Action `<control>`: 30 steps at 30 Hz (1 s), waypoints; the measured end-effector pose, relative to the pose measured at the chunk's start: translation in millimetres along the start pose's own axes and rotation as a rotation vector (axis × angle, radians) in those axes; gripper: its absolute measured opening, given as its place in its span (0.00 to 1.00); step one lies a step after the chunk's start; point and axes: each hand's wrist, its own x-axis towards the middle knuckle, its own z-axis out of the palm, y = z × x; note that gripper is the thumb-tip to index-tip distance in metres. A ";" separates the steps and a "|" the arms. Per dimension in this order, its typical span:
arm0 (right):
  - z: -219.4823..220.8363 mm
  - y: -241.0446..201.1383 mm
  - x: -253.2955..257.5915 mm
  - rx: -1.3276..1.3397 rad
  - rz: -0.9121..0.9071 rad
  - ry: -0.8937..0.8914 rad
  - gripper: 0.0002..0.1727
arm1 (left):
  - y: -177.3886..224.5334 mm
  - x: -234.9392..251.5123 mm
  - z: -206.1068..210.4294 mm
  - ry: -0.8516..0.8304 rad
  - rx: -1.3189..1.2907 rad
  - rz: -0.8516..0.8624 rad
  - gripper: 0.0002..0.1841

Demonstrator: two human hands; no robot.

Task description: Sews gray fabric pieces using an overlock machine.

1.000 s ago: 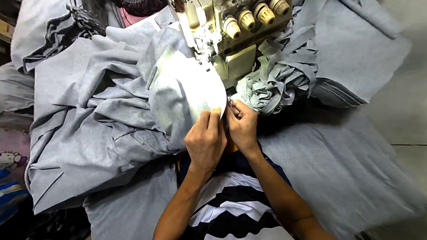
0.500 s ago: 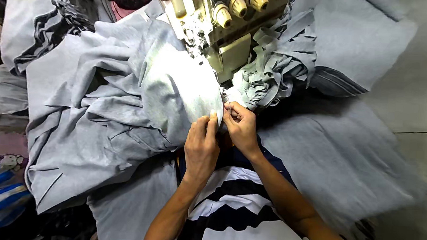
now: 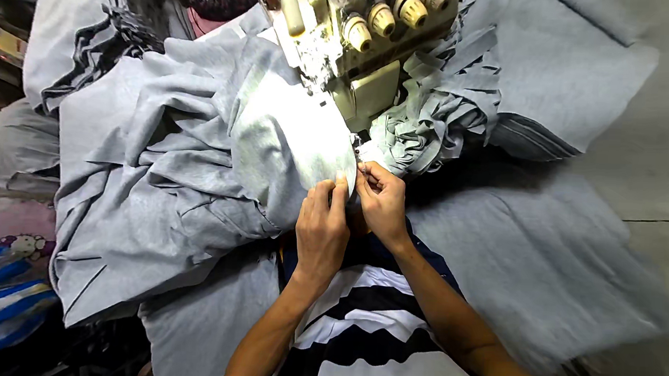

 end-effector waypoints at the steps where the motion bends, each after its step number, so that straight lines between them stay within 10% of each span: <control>1: 0.7 -0.3 1.8 -0.004 -0.005 0.008 0.04 | 0.8 1.7 0.2 0.002 0.000 -0.005 0.19; 30: -0.1 -2.6 0.8 -0.071 -0.087 0.005 0.07 | 7.7 4.3 -30.8 -0.050 0.052 0.073 0.11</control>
